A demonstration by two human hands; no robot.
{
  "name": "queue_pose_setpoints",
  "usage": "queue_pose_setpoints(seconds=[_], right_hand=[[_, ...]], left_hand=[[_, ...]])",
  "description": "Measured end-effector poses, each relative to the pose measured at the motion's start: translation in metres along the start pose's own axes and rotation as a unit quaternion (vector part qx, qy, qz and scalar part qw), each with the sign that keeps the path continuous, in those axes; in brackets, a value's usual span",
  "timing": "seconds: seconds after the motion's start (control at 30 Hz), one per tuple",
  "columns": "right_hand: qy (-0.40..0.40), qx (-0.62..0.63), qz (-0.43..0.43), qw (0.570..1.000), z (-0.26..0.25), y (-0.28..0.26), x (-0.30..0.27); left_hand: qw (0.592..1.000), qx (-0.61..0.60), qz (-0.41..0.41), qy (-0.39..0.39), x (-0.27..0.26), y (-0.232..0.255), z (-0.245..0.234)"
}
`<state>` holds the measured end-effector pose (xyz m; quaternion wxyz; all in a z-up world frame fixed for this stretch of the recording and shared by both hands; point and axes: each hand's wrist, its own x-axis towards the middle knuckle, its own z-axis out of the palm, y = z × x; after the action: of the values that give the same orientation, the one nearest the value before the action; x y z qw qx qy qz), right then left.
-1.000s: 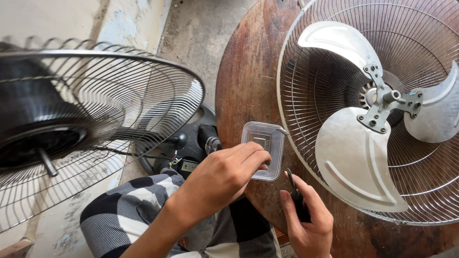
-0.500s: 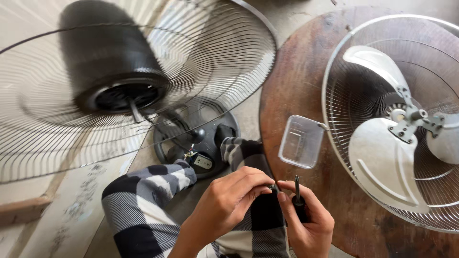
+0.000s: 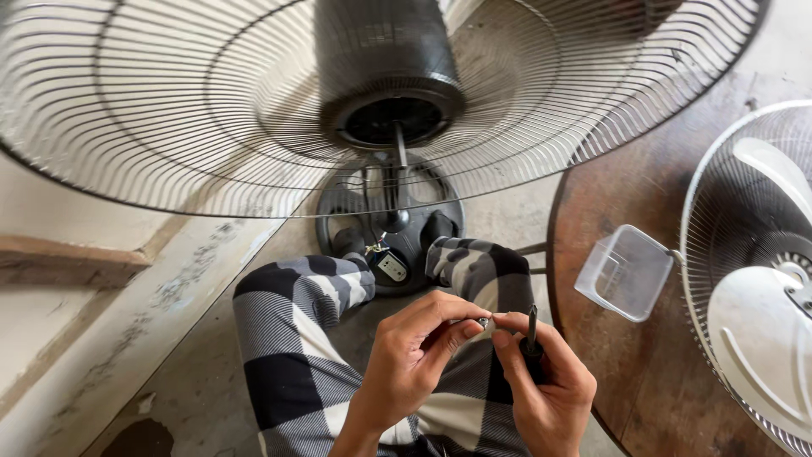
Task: The person assembles an electric fan by first securing the front grille to the motor housing with a screwdriver, then attaching the fan blades to the motor shaft, and finally reattaching the front grille over the blades.
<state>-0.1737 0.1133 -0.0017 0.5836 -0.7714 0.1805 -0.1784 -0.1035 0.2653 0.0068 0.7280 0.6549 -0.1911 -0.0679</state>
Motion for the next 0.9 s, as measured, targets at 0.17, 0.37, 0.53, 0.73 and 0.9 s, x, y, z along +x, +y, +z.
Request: queue_pose_setpoints(seconds=[0.17,0.37,0.53,0.73,0.9], right_hand=[[-0.04,0.011,-0.041,0.998,0.023,-0.003,0.002],[-0.104,-0.011,-0.044,0.994,0.046,-0.009,0.01],[-0.127,-0.035,-0.089,0.987,0.065,-0.009,0.016],[-0.14,0.008,-0.096,0.985,0.089,-0.008,0.022],[-0.143,0.046,-0.105,0.983,0.114,-0.014,0.03]], left_hand=[[0.999,-0.024,-0.014,0.016,-0.008,-0.006,-0.025],[0.996,-0.055,-0.05,0.052,-0.015,-0.016,-0.048],[0.986,-0.132,-0.065,0.083,-0.018,-0.029,-0.059],[0.971,-0.18,-0.105,0.121,-0.015,-0.042,-0.067],[0.965,-0.182,-0.115,0.151,-0.008,-0.041,-0.083]])
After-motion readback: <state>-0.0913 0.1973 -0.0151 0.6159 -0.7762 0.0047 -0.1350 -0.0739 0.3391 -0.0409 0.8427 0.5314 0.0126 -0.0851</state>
